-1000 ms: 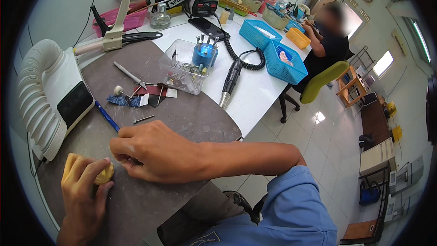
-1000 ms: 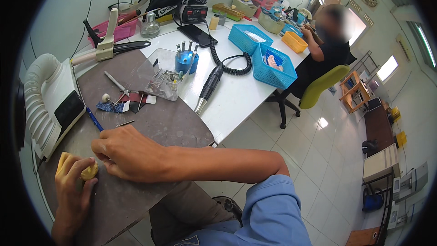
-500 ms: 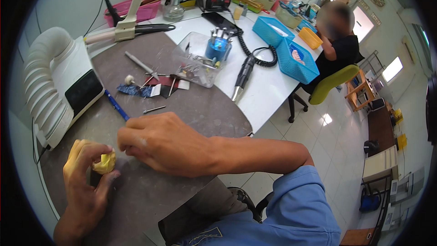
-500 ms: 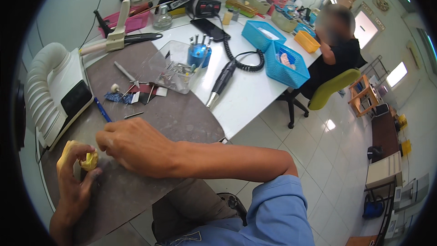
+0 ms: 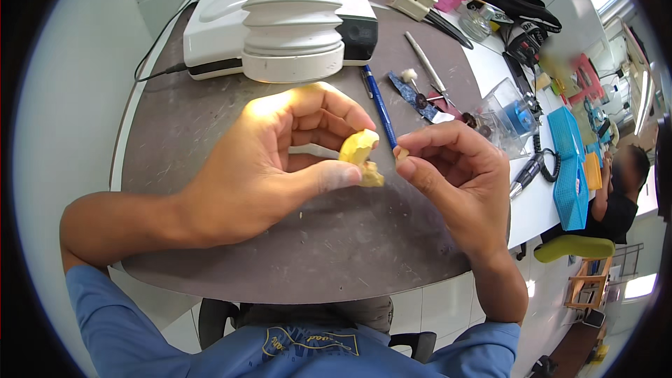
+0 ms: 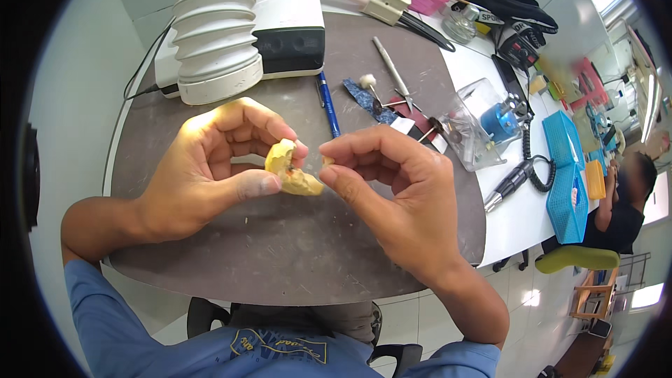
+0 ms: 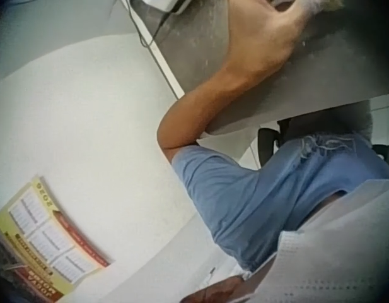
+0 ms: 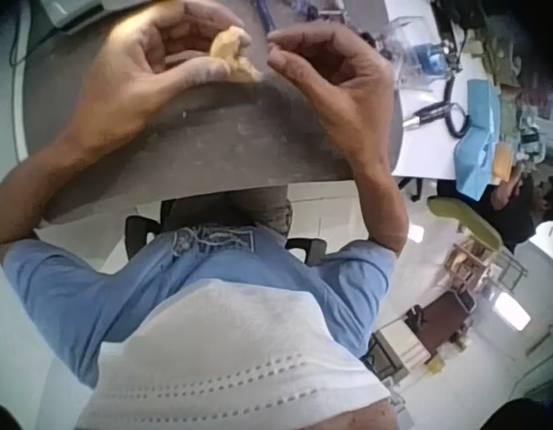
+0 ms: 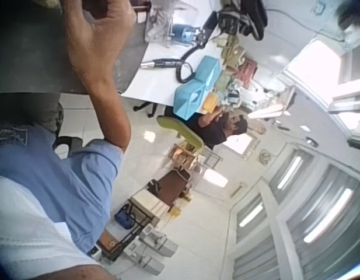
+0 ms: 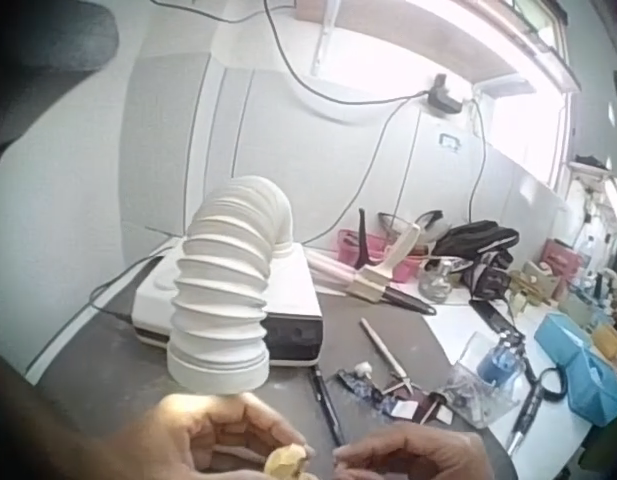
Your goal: Using a scalpel and a rotary micro-motor tool to refine and adjust a dental plaster model and prosthetic components.
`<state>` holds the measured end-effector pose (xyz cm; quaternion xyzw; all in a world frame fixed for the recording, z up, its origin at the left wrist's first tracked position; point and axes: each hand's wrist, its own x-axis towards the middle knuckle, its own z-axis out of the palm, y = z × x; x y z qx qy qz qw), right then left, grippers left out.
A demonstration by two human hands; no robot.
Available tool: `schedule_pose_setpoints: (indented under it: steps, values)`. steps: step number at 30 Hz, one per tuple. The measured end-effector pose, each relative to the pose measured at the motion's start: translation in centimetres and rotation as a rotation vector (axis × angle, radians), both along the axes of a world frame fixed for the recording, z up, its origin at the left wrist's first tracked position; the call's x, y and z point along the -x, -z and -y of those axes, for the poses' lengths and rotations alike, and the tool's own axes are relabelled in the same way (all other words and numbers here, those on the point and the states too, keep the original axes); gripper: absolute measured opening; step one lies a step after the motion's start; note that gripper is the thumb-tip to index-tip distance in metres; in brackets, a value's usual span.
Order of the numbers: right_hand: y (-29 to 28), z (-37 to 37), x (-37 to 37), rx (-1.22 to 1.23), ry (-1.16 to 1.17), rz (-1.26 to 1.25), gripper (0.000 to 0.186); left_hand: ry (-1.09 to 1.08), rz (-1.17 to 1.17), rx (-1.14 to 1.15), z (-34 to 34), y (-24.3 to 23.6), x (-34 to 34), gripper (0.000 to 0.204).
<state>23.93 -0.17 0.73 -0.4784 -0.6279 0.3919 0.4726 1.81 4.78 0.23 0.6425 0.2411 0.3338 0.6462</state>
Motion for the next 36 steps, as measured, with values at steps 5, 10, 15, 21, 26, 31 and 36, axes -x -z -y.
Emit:
schedule_pose_setpoints:
  steps: [5,10,15,21,26,31,36]
  values:
    - [-0.37,-0.06,0.04,0.111,-0.066,-0.061,0.019,-0.001,0.023,0.116,0.47,0.26,-0.21,0.038]
    - [-0.23,-0.09,-0.26,0.185,-0.081,-0.093,0.018,0.012,0.042,0.155,0.55,0.46,-0.71,0.039]
    - [-0.20,-0.26,-0.43,0.259,-0.138,-0.181,0.016,0.020,0.039,0.207,0.62,0.15,-0.64,0.040]
    - [-0.11,-0.18,-0.17,0.228,-0.163,-0.195,0.015,0.030,0.011,0.181,0.59,0.27,-0.50,0.041]
    - [-0.50,-0.04,-0.21,0.216,-0.145,-0.134,0.015,0.029,0.007,0.181,0.53,0.28,-0.61,0.041]
    - [-0.43,-0.02,0.08,0.200,-0.117,-0.175,0.015,0.030,-0.005,0.160,0.63,0.13,-0.59,0.041]
    - [-0.60,-0.03,-0.02,0.209,-0.126,-0.041,0.015,0.026,-0.004,0.101,0.55,0.24,-0.63,0.041]
